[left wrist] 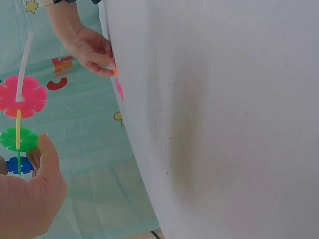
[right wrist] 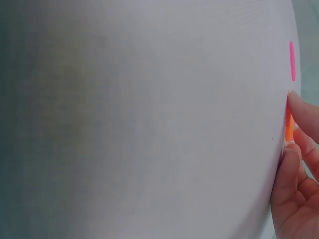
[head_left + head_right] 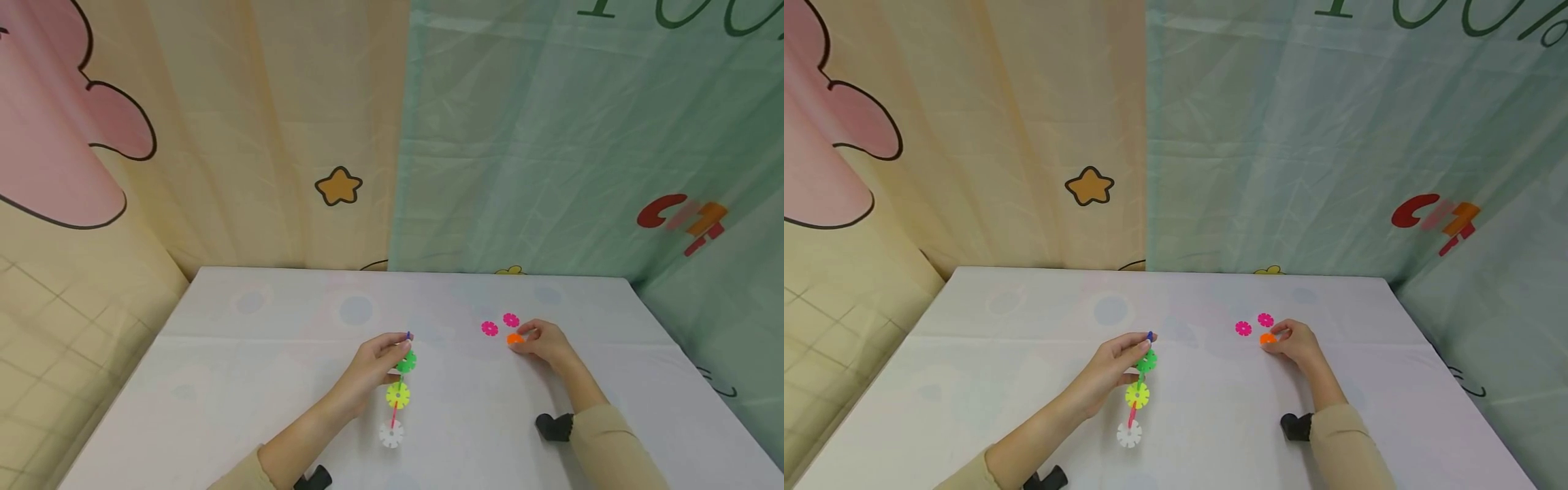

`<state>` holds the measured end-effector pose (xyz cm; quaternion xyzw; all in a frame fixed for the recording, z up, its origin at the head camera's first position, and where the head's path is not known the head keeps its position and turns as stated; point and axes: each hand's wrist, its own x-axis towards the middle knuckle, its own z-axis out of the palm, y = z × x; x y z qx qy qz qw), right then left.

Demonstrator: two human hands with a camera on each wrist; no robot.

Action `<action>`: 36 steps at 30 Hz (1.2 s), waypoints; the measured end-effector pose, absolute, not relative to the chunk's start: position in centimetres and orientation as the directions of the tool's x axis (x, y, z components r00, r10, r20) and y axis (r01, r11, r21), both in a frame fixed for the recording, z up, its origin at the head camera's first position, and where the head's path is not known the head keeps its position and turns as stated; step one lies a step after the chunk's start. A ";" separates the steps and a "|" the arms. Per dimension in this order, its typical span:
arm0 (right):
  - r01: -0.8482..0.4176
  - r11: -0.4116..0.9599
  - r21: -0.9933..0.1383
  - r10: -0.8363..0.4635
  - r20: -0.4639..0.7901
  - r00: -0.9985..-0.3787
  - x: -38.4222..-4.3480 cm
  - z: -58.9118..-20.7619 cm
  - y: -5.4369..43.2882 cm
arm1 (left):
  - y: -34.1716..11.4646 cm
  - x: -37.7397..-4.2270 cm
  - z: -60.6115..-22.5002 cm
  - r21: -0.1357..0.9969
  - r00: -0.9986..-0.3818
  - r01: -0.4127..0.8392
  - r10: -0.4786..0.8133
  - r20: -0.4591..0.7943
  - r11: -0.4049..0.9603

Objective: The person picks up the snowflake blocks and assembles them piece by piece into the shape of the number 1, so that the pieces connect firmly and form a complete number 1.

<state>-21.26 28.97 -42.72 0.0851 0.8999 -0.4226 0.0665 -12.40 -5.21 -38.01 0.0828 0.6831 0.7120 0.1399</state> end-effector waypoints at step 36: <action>0.226 0.548 -0.805 -0.003 -0.272 -0.962 -21.2 -41.3 28.0 | -5.3 -12.3 -38.0 0.995 -0.946 -0.099 0.312 -0.088 -0.020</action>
